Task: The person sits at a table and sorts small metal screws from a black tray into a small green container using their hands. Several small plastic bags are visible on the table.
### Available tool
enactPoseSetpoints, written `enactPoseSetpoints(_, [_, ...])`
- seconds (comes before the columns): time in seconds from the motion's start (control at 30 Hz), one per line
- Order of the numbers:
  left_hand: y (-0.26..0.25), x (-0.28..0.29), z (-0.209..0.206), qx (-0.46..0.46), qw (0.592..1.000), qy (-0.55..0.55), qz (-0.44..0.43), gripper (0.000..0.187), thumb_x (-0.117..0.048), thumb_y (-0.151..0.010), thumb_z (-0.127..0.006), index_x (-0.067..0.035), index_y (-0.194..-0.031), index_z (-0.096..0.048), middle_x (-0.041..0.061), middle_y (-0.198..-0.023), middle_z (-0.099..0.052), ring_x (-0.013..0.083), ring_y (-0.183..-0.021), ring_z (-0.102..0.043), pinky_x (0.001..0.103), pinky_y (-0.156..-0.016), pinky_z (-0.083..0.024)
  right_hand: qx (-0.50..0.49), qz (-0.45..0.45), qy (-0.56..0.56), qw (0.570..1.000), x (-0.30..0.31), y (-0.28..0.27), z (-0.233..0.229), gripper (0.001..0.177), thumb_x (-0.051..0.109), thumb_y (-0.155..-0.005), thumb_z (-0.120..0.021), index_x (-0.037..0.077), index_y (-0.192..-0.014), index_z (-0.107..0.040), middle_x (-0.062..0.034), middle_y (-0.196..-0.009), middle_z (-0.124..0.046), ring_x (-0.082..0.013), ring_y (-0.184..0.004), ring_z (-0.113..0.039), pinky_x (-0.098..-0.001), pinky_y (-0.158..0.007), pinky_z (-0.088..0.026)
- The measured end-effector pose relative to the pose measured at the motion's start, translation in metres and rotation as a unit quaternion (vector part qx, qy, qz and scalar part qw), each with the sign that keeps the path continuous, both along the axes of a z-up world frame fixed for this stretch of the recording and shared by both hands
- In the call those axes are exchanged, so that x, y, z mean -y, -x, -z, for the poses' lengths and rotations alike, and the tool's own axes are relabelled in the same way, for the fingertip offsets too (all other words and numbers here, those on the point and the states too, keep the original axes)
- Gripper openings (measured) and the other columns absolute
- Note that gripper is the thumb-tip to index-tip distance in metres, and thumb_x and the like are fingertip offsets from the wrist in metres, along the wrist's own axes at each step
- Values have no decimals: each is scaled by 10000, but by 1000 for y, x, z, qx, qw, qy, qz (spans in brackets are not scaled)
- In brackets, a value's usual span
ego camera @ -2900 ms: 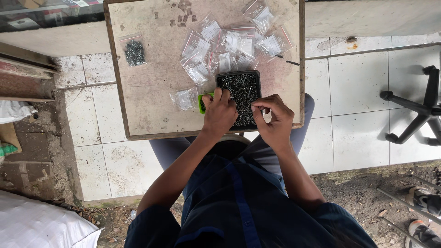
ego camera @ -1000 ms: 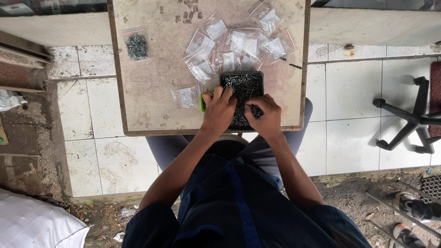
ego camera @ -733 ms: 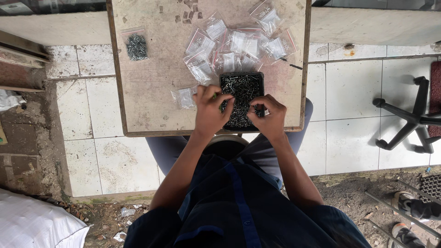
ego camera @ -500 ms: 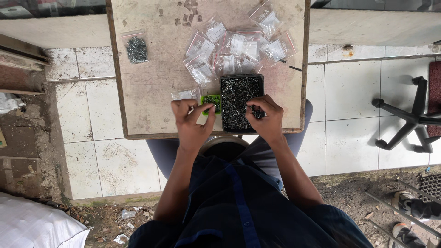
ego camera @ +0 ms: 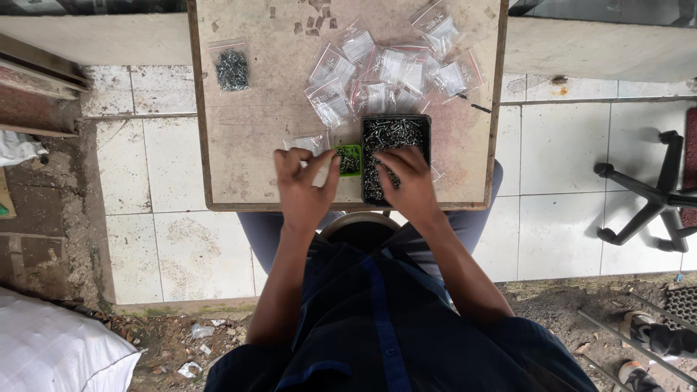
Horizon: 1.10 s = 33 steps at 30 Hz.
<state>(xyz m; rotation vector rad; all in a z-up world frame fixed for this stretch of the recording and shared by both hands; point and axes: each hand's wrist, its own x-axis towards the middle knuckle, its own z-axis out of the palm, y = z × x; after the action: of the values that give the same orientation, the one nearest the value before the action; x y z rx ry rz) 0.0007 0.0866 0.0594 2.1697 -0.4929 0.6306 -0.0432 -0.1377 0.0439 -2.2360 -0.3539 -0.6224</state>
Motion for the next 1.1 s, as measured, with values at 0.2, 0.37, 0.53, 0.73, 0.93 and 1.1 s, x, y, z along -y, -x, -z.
enactPoseSetpoints(0.2, [-5,43,4,-56,985,-119,109,147,-239,-972,-842,-161,-1092,-812,-6,-988,-432,218,-957,-458,417,-759,-481,-69,91,220,969,17,19,30,256,218,-714,-937,145,-924,-809,-38,-903,-628,-299,-914,-581,-455,-736,-514])
enactPoseSetpoints(0.37, [-5,69,22,-55,958,-260,110,249,-286,-770,-944,-237,-975,-812,-22,-982,-395,222,-980,-401,422,-763,-406,-69,112,238,962,15,23,39,91,133,-823,-844,156,-835,-757,14,-885,-596,-234,-936,-552,-383,-731,-447])
enactPoseSetpoints(0.53, [-7,75,30,3,955,-284,92,189,-247,-813,-925,-215,-772,-743,-39,-952,-347,202,-941,-372,406,-741,-335,-61,109,197,972,20,25,47,55,122,-903,-789,137,-910,-737,-5,-943,-582,-256,-967,-556,-399,-747,-468])
enactPoseSetpoints(0.73, [-12,75,50,83,954,-262,120,277,-214,-777,-877,-201,-698,-612,-25,-916,-408,224,-937,-420,437,-766,-318,-75,120,237,961,18,25,50,101,172,-843,-847,180,-922,-785,26,-945,-583,-214,-975,-546,-369,-749,-448])
enactPoseSetpoints(0.93, [-5,52,40,-26,984,-140,103,80,-279,-945,-771,-237,-879,-788,-71,-964,-408,168,-968,-396,392,-796,-384,-92,136,219,962,11,20,29,86,177,-867,-822,172,-924,-758,31,-952,-560,-203,-953,-534,-370,-754,-438])
enactPoseSetpoints(1.1, [8,17,7,-33,998,-37,40,21,-193,-1012,-772,-183,-994,-777,-45,-988,-398,197,-909,-394,396,-785,-437,-30,88,59,994,17,18,5,70,80,-996,-762,129,-1045,-753,8,-916,-541,-215,-863,-556,-353,-750,-512])
